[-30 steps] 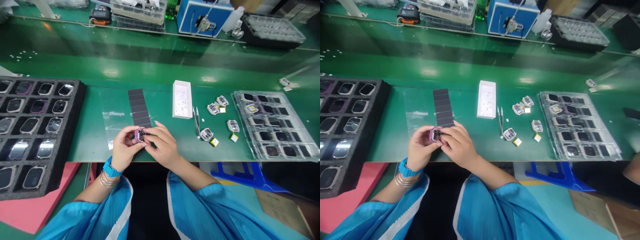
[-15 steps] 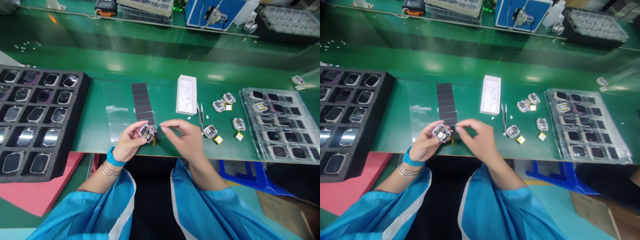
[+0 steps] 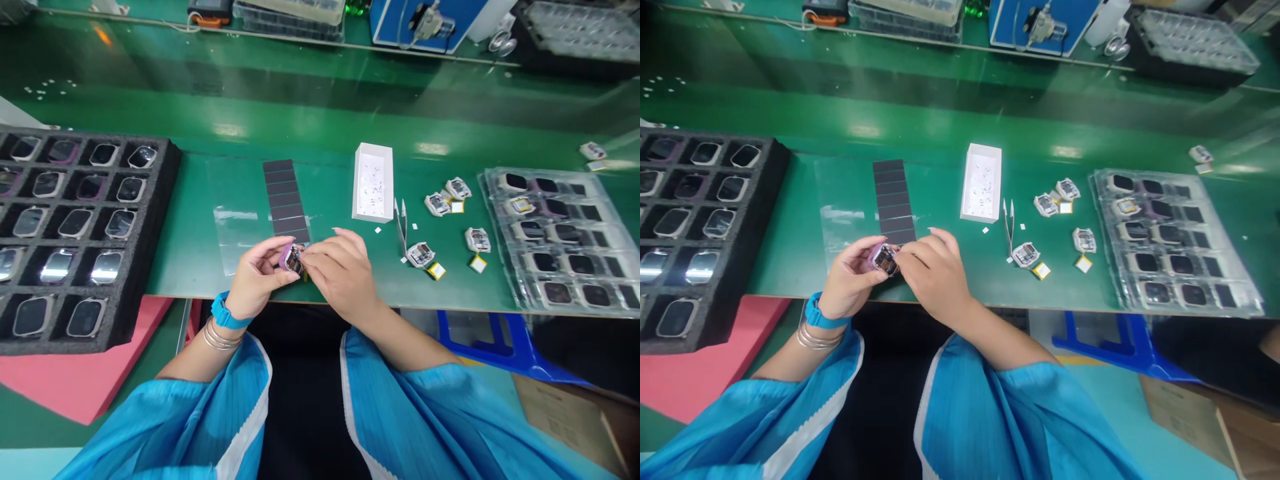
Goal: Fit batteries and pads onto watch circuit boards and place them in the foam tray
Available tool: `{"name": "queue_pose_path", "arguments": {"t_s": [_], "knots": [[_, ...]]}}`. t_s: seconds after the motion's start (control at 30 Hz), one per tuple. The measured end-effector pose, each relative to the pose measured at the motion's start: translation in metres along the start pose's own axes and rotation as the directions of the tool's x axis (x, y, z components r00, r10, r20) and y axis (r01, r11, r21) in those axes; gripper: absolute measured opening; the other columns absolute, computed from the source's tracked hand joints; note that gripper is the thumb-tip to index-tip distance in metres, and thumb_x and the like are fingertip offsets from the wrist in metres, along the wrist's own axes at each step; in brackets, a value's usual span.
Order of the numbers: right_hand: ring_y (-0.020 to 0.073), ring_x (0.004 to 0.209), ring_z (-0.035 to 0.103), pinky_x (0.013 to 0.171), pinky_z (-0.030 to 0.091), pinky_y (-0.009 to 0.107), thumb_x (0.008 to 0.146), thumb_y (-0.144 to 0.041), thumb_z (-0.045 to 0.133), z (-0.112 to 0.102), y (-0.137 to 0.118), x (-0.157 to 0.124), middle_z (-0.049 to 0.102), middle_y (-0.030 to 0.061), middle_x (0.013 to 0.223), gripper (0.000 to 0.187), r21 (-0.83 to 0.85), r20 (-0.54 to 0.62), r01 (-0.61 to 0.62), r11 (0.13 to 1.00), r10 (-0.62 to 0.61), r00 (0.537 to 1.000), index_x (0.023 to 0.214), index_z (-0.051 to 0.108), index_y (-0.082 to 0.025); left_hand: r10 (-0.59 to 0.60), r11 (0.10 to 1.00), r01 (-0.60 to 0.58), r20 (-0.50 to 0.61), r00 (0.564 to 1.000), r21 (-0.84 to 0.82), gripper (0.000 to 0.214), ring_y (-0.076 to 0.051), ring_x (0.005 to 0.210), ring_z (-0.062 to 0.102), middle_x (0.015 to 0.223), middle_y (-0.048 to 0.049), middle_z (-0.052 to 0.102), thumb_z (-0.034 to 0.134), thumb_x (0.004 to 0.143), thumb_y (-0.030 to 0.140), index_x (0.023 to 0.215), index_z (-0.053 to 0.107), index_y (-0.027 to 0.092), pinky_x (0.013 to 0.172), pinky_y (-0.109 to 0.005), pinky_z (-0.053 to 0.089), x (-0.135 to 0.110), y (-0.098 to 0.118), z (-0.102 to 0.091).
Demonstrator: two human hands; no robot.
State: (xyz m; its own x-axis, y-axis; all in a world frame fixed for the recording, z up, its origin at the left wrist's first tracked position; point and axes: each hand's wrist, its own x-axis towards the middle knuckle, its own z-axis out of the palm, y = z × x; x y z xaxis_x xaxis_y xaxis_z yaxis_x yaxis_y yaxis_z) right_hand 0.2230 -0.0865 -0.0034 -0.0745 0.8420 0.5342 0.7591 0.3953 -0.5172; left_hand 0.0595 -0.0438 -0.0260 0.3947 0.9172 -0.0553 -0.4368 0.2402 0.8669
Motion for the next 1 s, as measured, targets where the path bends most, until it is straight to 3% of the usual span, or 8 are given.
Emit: {"name": "queue_pose_path", "arguments": {"t_s": [0.1,0.17,0.23,0.33,0.4,0.5,0.7,1.0], "knots": [[0.0203,0.103,0.066,0.103,0.047,0.044,0.091,-0.029,0.063,0.006,0.004,-0.002,0.072,0.0042,0.103,0.005,0.318,0.064,-0.22,0.922,0.21,0.976,0.094,0.065,-0.024,-0.062,0.991,0.063,0.008,0.998,-0.116,0.05,-0.015,0.087,0.071,0.097,-0.003,0.075,0.09,0.058,0.015,0.103,0.069,0.024,0.077,-0.023,0.058,0.001,0.003,0.003],[0.0209,0.107,0.066,0.095,0.054,0.04,0.088,-0.038,0.067,0.01,0.007,-0.007,0.069,0.007,0.114,0.026,0.649,0.279,-0.431,0.627,0.332,0.901,0.109,0.06,-0.025,-0.111,0.977,0.114,0.027,0.993,-0.179,0.051,-0.016,0.086,0.071,0.095,-0.0018,0.074,0.09,0.059,0.018,0.103,0.065,0.025,0.074,-0.024,0.059,0.001,0.009,0.005],[0.0187,0.094,0.071,0.084,0.059,0.036,0.083,-0.04,0.073,0.012,0.01,-0.012,0.069,0.0053,0.107,0.038,0.751,0.536,-0.611,0.25,0.31,0.785,0.114,0.058,-0.024,-0.153,0.966,0.159,0.043,0.987,-0.204,0.053,-0.017,0.086,0.072,0.094,-0.0013,0.073,0.09,0.059,0.02,0.103,0.062,0.025,0.073,-0.024,0.059,0.002,0.015,0.006],[0.0119,0.069,0.07,0.071,0.059,0.027,0.074,-0.032,0.083,0.006,0.012,-0.017,0.067,-0.0027,0.081,0.034,0.728,0.641,-0.685,0.03,0.326,0.695,0.101,0.063,-0.022,-0.189,0.957,0.198,0.062,0.98,-0.212,0.054,-0.019,0.087,0.072,0.094,-0.0019,0.073,0.091,0.058,0.022,0.102,0.059,0.024,0.073,-0.025,0.059,0.002,0.021,0.006],[0.0093,0.063,0.067,0.065,0.058,0.023,0.073,-0.029,0.084,-0.005,0.012,-0.017,0.065,-0.005,0.074,0.031,0.783,0.537,-0.616,0.081,0.411,0.737,0.098,0.066,-0.023,-0.205,0.952,0.217,0.076,0.976,-0.214,0.054,-0.019,0.086,0.072,0.094,-0.0021,0.073,0.09,0.059,0.022,0.103,0.058,0.024,0.072,-0.025,0.06,0.002,0.022,0.005],[0.011,0.071,0.068,0.069,0.059,0.025,0.077,-0.026,0.081,-0.021,0.008,-0.009,0.07,-0.0028,0.081,0.03,0.824,0.292,-0.459,0.332,0.444,0.847,0.105,0.07,-0.026,-0.26,0.931,0.284,0.129,0.957,-0.228,0.052,-0.017,0.084,0.072,0.094,-0.0022,0.073,0.089,0.062,0.02,0.105,0.059,0.024,0.072,-0.024,0.061,0.002,0.021,0.004],[0.014,0.083,0.068,0.077,0.057,0.03,0.085,-0.014,0.071,-0.027,-0.001,0.015,0.075,-0.0005,0.098,0.026,0.592,0.072,-0.165,0.789,0.152,0.986,0.107,0.073,-0.028,-0.399,0.872,0.448,0.243,0.884,-0.199,0.046,-0.016,0.077,0.072,0.091,-0.0018,0.071,0.088,0.065,0.022,0.104,0.065,0.021,0.064,-0.022,0.061,0.0,0.019,0.004],[0.0153,0.08,0.067,0.074,0.056,0.031,0.09,-0.018,0.065,-0.008,-0.003,0.021,0.076,0.0016,0.093,0.019,0.386,0.004,-0.045,0.922,0.048,0.999,0.107,0.072,-0.024,-0.461,0.862,0.488,0.192,0.867,-0.137,0.036,-0.018,0.078,0.073,0.087,-0.0035,0.073,0.083,0.068,0.017,0.099,0.066,0.016,0.063,-0.023,0.062,0.002,0.025,-0.001]]}}
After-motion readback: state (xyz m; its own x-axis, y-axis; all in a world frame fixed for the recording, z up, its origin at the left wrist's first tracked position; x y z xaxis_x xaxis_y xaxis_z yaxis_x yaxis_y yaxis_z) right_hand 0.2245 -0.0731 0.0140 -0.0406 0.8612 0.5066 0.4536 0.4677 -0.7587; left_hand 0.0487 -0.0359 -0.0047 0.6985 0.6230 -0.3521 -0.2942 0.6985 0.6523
